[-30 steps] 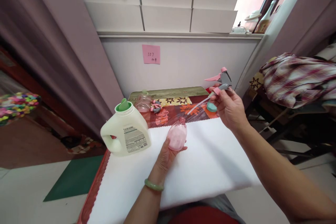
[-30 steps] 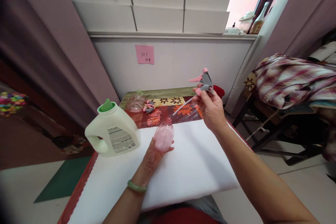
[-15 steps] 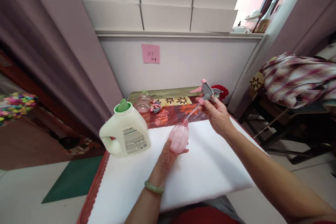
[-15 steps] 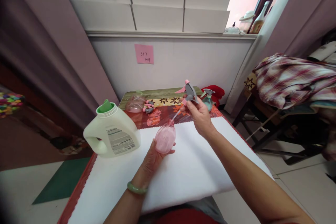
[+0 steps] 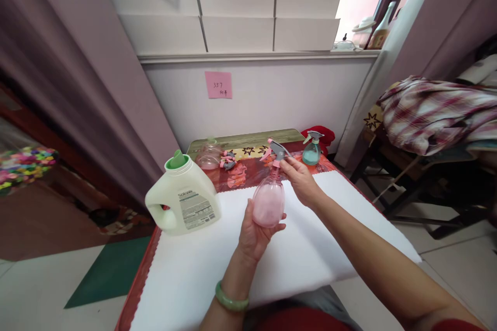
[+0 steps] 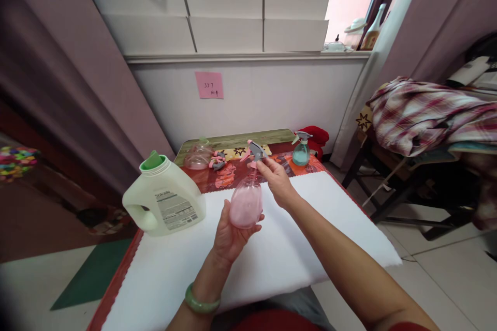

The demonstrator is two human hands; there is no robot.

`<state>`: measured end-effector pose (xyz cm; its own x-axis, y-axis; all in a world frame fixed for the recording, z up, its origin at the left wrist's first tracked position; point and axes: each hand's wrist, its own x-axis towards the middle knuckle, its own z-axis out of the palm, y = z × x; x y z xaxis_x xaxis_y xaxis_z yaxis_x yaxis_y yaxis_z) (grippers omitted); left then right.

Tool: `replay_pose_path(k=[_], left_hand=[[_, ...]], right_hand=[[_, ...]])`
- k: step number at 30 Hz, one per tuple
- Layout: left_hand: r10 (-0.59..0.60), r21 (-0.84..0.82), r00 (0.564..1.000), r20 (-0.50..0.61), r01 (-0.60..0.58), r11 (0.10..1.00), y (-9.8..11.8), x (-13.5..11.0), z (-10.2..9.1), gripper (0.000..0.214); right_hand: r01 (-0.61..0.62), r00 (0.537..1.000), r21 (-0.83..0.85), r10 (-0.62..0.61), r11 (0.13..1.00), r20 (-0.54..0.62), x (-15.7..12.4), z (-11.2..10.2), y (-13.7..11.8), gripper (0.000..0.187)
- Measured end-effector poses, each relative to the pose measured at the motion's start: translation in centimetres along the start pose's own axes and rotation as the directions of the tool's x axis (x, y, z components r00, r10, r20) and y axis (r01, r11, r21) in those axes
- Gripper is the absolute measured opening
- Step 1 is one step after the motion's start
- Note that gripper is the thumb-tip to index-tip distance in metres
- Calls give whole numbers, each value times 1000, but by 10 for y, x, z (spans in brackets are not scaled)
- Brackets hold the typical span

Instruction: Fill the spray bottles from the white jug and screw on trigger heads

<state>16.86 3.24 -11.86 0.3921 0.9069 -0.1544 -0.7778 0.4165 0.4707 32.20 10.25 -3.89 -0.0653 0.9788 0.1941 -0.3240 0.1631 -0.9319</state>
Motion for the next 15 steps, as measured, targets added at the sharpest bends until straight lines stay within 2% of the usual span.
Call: replay_pose_path(k=[5,7,11,13,15], left_hand=[[-142,-98,990,26,144,985,-5,-8,13,86],[-181,-111,983,26,183,977,-6,-11,18,89],[-179,-93,984,-25,176,980,-7,-14,29,89],[-165,-73,985,-55,161,984,-7,-14,33,87],[-153,-50,985,-73,150,987,-7,-15,35,84]], right_hand=[[-66,998,108,65,992,10,-1,-2,0,44],[-51,999,119,51,992,-3,-1,-3,-3,43],[122,992,22,-122,992,-7,0,-4,-14,40],[226,974,-96,-223,969,47,-3,-5,-19,35],[274,960,-190,-254,943,121,-8,-5,-21,30]])
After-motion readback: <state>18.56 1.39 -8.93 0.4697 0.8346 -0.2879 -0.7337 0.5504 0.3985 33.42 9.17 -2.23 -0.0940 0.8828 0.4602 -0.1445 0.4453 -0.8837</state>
